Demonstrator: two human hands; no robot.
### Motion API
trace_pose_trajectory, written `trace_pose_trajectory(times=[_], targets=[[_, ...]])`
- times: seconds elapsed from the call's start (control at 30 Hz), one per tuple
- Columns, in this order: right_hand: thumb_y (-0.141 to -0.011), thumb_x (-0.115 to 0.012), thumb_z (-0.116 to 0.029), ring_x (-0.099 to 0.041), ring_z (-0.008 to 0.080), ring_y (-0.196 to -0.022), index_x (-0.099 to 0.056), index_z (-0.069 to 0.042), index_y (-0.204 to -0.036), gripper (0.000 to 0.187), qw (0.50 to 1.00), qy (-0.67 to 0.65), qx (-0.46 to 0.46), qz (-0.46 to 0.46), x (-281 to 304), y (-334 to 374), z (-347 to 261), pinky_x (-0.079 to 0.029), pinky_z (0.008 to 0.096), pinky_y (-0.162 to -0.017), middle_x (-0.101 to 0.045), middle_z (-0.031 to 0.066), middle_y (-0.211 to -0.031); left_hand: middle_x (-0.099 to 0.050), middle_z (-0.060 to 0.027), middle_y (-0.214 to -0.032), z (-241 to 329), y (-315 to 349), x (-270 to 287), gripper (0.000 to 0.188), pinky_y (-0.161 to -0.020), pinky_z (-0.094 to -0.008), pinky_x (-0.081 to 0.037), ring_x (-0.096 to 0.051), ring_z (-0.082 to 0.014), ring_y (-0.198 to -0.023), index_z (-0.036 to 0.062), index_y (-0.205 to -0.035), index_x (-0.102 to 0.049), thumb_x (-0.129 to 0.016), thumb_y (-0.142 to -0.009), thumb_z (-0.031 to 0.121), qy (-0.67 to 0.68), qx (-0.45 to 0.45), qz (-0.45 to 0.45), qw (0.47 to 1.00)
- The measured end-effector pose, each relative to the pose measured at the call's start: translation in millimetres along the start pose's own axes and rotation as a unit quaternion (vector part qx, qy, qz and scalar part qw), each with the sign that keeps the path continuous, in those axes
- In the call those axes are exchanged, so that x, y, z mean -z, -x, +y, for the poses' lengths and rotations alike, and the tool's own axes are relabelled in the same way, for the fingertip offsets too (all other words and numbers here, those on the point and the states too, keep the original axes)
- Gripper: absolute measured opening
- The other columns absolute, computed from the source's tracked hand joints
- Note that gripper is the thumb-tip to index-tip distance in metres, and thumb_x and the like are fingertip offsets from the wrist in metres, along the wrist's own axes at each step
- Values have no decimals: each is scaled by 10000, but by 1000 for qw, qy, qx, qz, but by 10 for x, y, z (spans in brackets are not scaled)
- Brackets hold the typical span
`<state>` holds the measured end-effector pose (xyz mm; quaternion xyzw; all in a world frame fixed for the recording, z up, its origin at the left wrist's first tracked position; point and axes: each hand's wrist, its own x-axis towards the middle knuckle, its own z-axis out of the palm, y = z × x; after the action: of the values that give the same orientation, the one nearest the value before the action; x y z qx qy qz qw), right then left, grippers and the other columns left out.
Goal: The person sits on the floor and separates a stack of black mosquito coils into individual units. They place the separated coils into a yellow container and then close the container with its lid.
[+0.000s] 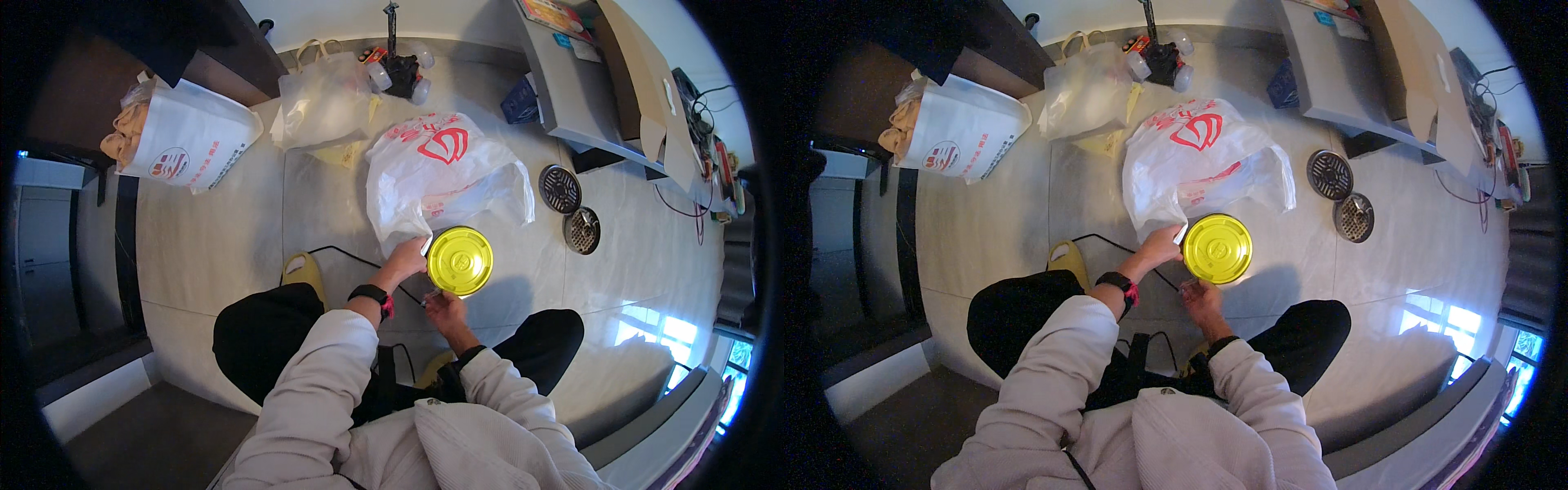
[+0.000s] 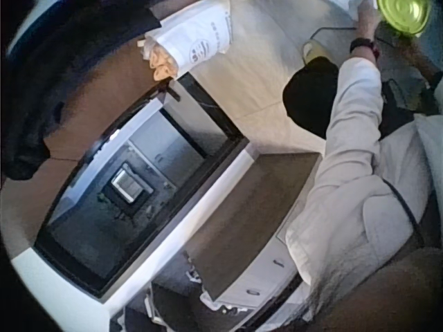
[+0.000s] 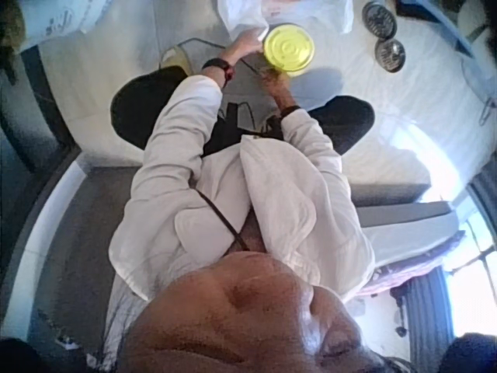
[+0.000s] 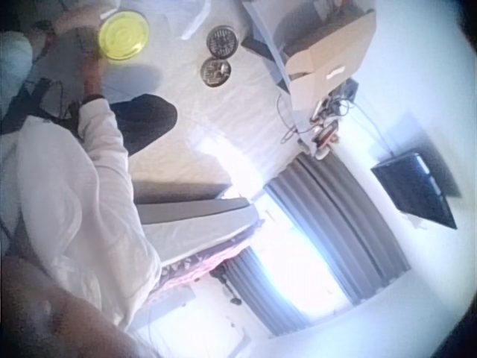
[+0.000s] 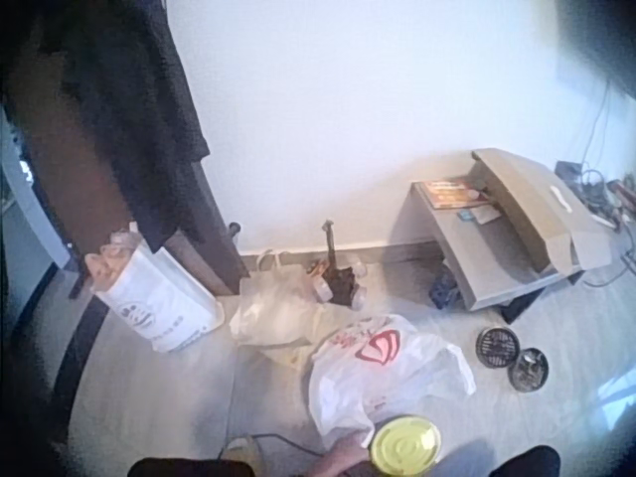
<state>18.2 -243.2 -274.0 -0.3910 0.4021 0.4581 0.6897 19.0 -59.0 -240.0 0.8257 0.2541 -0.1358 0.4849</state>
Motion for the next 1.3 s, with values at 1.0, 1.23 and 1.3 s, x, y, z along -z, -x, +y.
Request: trace_pose_trajectory(times=[1.0,1.23,1.3], targets=[[-504,-479,31,-599,335,-867,-355,-129,-1258,781,956,261,64,-114,97,119,-982,-536,488,-592,-547,118,-1058,-606,-70,-919,479,-132,789,529,-499,-214,-445,-540,-87,-581,55,-1247,-438,-465,-726,-27,400,-73,157,900],[-551,-516,46,-614,305,-698,-398,-99,-1155,632,948,286,111,-89,39,144,-978,-546,457,-536,-562,119,-923,-589,-77,-735,-112,-202,325,284,-469,-267,-446,-562,-149,-544,33,-1004,-563,-516,-724,38,128,107,-37,985],[-581,-524,30,-619,286,-690,-417,-64,-1065,505,944,308,99,63,20,95,-896,-551,447,-545,-559,119,-862,-590,-122,-636,-253,-198,136,291,-468,-317,-445,-575,-221,-510,57,-975,-582,-486,-702,40,37,66,-74,994]])
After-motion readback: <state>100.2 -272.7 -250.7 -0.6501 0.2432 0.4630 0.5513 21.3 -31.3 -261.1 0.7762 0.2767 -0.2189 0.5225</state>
